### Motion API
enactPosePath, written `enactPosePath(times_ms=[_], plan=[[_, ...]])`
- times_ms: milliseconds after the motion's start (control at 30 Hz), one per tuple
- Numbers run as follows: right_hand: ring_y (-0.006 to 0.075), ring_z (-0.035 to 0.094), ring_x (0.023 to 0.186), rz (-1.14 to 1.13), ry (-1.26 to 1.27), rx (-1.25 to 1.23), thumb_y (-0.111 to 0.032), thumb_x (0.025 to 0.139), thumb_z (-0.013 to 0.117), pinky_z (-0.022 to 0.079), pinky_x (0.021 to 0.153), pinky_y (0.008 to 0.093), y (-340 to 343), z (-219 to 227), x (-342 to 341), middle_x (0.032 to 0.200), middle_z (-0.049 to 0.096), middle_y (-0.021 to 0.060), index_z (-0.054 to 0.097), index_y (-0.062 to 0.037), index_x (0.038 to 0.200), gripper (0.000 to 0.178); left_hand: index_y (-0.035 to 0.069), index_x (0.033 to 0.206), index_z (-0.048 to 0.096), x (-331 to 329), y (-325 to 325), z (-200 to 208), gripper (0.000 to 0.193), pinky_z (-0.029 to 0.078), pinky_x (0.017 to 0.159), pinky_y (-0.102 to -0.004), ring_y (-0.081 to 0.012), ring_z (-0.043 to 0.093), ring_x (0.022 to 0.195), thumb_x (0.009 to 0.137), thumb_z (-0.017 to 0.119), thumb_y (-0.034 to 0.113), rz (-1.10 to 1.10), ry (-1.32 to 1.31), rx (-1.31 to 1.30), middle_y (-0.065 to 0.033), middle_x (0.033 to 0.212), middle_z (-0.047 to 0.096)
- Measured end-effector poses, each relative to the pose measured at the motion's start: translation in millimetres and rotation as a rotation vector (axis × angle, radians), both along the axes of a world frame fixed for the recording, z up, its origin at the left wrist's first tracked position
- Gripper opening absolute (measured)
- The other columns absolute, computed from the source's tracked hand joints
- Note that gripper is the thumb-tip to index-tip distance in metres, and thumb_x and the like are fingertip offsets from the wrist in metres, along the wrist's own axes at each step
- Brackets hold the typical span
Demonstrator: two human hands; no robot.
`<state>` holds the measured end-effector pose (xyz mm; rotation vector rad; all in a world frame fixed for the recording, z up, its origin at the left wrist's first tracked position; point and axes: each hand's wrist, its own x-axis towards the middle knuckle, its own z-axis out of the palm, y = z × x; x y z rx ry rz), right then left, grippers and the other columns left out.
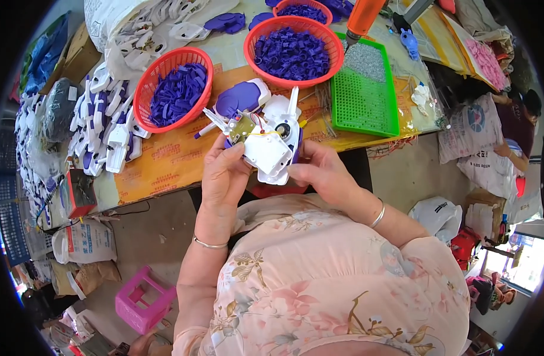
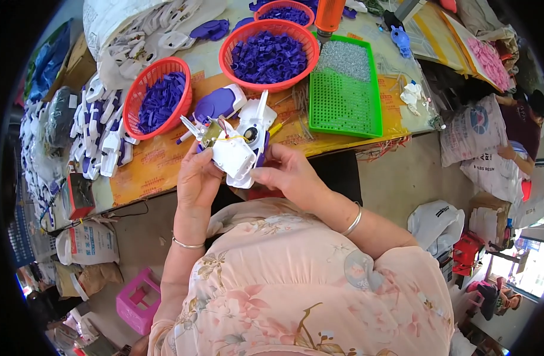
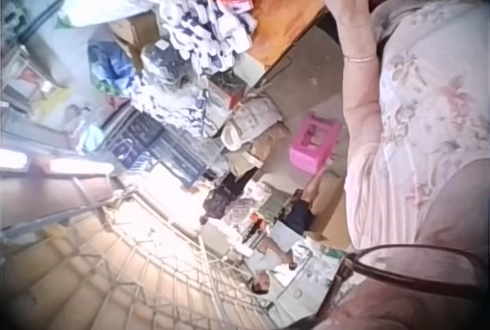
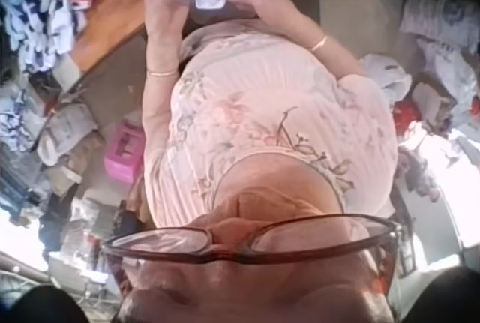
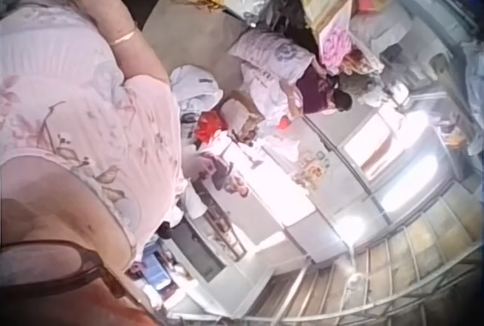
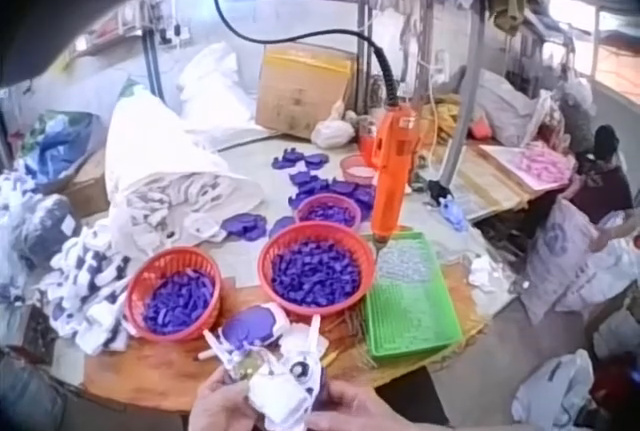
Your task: Assembling plastic toy components using a hot glue gun at a factory workbench.
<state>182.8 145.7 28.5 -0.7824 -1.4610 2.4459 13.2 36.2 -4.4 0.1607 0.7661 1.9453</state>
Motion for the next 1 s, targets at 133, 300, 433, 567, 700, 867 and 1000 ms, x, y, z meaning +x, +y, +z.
enactPosePath(times_ms=[133,300,433,567,700,867,1000], plan=[[0.0108,0.058,0.088,-0.069,0.130,0.054,-0.005,0.083,0.068,0.050,0.080,0.0270,-2,-16,2,0.093,0.059,0.0034,0.056,-0.0001,0.101,0.022,-0.003,0.130,0.046,0,-1,5,0.048,0.051,0.094,-0.0427,-0.0264,0.062,0.108,0.084,0.058,-0.003,-0.031,-0.022,0.033,-0.0152,0.121,0.060],[0.0142,0.060,0.093,-0.162,0.272,-0.305,-0.003,0.081,0.068,0.050,0.084,0.0300,-3,-18,-4,0.097,0.060,0.0056,0.055,-0.0020,0.101,0.024,-0.004,0.131,0.046,4,-2,12,0.049,0.051,0.093,-0.0416,-0.0261,0.062,0.108,0.084,0.059,-0.003,-0.056,0.007,0.069,-0.0153,0.122,0.060],[0.0200,0.059,0.101,-0.232,0.317,-0.438,-0.003,0.078,0.069,0.050,0.089,0.0345,-6,-10,-7,0.110,0.057,0.0100,0.048,-0.0017,0.118,0.045,-0.003,0.131,0.045,9,-2,14,0.051,0.051,0.094,-0.0400,-0.0253,0.062,0.108,0.083,0.060,-0.005,-0.056,0.044,0.059,-0.0153,0.121,0.060],[0.0216,0.058,0.104,-0.194,0.239,-0.319,-0.004,0.076,0.069,0.048,0.091,0.0362,1,-5,-3,0.117,0.054,0.0130,0.037,0.0003,0.133,0.065,-0.003,0.129,0.046,7,-4,17,0.051,0.051,0.094,-0.0392,-0.0237,0.061,0.109,0.081,0.062,-0.005,-0.030,0.098,0.050,-0.0148,0.122,0.059],[0.0214,0.057,0.105,-0.219,0.157,-0.201,-0.005,0.075,0.068,0.048,0.091,0.0365,1,-4,2,0.117,0.054,0.0143,0.032,0.0023,0.139,0.074,-0.003,0.128,0.046,5,-6,17,0.050,0.051,0.094,-0.0395,-0.0243,0.060,0.110,0.080,0.061,-0.006,-0.002,0.199,0.003,-0.0158,0.122,0.059],[0.0196,0.055,0.105,-0.063,0.116,-0.289,-0.004,0.073,0.068,0.049,0.088,0.0355,6,3,7,0.117,0.053,0.0117,0.032,0.0015,0.140,0.076,-0.006,0.133,0.041,1,-10,12,0.056,0.051,0.095,-0.0415,-0.0290,0.061,0.110,0.080,0.058,-0.007,-0.012,0.239,-0.098,-0.0198,0.123,0.058],[0.0175,0.055,0.103,-0.072,0.025,0.043,-0.005,0.070,0.072,0.049,0.086,0.0329,2,19,8,0.116,0.053,0.0090,0.033,-0.0005,0.141,0.081,-0.007,0.127,0.045,3,-6,13,0.049,0.053,0.090,-0.0373,-0.0245,0.063,0.103,0.080,0.057,-0.009,0.015,0.247,-0.128,-0.0178,0.117,0.060]])
